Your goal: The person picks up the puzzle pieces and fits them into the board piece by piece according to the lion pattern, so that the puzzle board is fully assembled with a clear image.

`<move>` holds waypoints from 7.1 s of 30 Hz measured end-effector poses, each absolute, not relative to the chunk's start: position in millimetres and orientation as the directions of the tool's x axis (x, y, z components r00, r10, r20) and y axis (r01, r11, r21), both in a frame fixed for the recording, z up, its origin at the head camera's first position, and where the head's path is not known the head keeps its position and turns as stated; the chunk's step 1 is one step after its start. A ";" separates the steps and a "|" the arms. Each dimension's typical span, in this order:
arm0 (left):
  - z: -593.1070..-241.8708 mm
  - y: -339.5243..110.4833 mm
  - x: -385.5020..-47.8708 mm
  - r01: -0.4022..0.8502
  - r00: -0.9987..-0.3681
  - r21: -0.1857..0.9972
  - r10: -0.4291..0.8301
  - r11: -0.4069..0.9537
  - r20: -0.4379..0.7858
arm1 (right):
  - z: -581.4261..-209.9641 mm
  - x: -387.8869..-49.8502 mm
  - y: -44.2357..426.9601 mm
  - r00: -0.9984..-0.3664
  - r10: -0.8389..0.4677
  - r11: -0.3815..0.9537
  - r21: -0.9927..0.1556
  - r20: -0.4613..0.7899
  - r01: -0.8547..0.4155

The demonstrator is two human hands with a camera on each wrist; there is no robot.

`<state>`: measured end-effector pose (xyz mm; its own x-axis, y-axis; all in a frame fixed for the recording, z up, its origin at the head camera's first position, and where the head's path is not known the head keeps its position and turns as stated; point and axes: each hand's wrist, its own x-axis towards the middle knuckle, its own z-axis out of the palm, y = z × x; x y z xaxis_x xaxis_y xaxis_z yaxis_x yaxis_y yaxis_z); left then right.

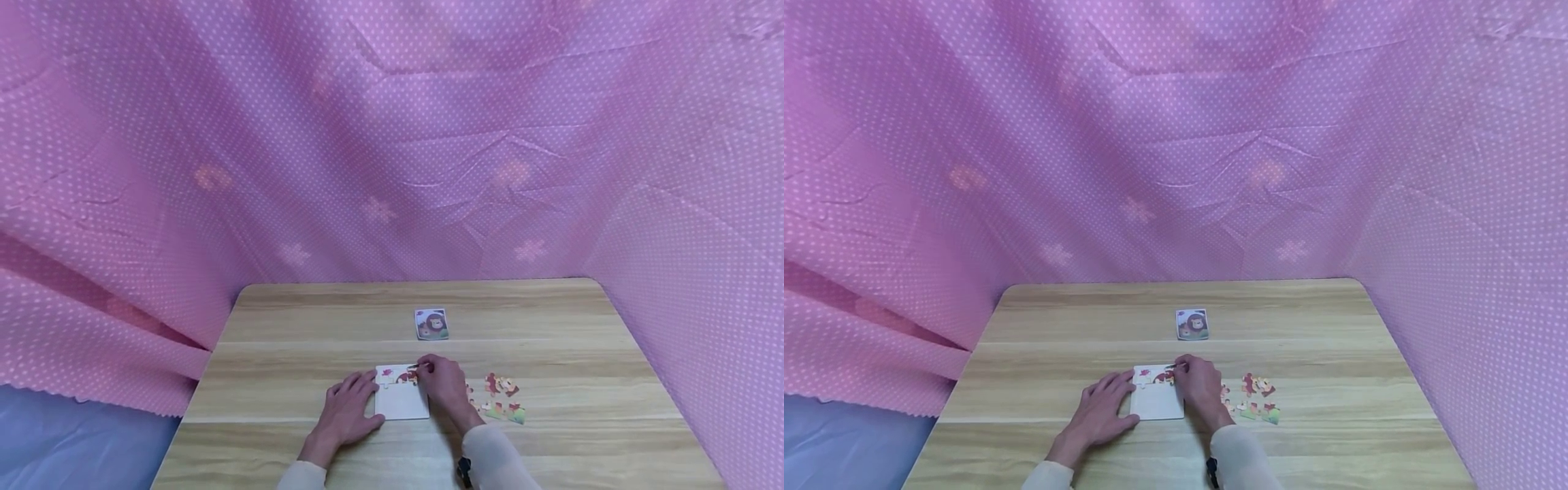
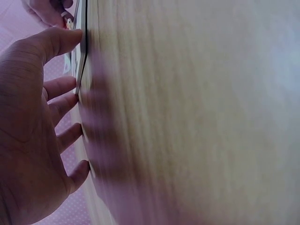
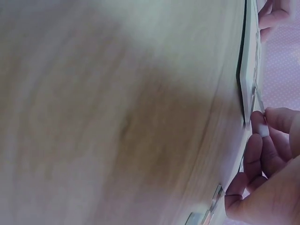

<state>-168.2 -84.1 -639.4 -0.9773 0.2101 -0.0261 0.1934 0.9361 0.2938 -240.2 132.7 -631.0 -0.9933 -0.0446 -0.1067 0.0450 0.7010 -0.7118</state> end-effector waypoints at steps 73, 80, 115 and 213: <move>-643.7 -80.9 -164.7 0.185 -0.980 0.310 0.200 0.933 -0.016 | -634.9 -223.8 168.3 -0.946 -0.322 0.799 -0.529 0.023 -0.285; -642.7 -80.4 -161.9 0.196 -0.978 0.302 0.208 0.933 -0.007 | -631.3 -216.8 184.4 -0.950 -0.310 0.797 -0.536 0.033 -0.279; -640.3 -78.3 -142.8 0.190 -0.979 0.315 0.202 0.930 -0.007 | -635.3 -189.6 230.7 -0.968 -0.229 0.865 -0.435 0.100 -0.250; -625.0 -81.2 -144.2 0.167 -0.976 0.334 0.204 0.928 -0.080 | -619.5 -195.5 102.6 -0.855 -0.519 0.772 -0.433 -0.006 -0.466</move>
